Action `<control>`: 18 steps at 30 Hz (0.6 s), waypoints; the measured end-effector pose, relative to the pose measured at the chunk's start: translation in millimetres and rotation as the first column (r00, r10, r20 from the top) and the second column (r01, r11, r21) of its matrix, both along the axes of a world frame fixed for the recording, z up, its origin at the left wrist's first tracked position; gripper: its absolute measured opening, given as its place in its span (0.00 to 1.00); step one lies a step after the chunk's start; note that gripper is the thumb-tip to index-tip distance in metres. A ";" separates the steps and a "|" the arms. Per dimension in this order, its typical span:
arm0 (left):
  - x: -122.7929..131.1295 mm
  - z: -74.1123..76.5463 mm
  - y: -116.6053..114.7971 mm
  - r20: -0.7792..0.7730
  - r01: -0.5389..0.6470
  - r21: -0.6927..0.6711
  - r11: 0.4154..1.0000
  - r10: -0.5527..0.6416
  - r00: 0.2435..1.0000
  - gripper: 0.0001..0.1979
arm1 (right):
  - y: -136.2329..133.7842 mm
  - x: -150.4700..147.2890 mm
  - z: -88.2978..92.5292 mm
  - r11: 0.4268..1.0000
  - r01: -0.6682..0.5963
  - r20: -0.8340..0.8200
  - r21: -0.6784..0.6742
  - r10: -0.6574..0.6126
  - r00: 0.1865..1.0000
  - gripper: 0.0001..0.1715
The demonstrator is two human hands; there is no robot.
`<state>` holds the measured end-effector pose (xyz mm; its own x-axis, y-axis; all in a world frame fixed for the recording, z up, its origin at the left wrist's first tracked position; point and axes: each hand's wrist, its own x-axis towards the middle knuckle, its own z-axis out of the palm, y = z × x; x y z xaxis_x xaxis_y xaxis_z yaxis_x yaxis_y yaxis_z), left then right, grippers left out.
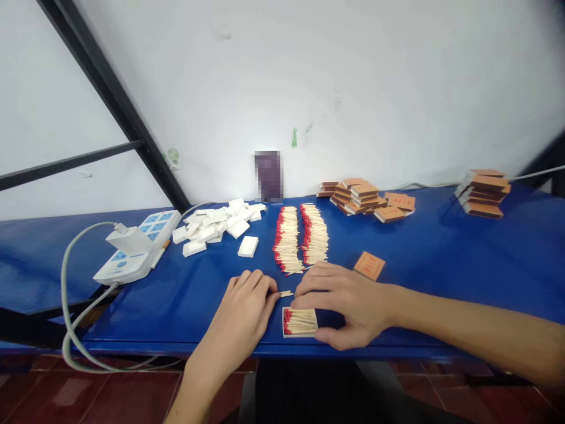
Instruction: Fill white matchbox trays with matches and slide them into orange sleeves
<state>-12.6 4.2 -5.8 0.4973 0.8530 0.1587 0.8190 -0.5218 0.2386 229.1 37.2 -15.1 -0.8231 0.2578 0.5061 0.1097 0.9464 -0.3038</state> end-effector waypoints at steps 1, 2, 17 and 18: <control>0.1 -0.3 0.3 -0.001 -0.002 -0.002 1.000 0.002 1.000 0.09 | 0.2 0.3 0.0 1.000 0.005 0.019 -0.008 -0.005 1.000 0.21; 0.1 -0.5 0.6 -0.001 -0.004 -0.004 1.000 0.004 1.000 0.09 | 0.3 0.7 0.1 1.000 0.014 0.038 -0.015 -0.014 0.999 0.22; -0.2 -3.7 0.7 0.044 0.006 -0.045 0.999 -0.004 0.999 0.11 | 1.6 1.9 1.4 0.995 0.070 0.130 -0.064 -0.061 0.990 0.27; -0.4 -4.1 0.8 0.048 0.009 -0.047 0.999 -0.007 0.999 0.11 | 1.4 2.0 1.5 0.995 0.067 0.129 -0.067 -0.059 0.990 0.27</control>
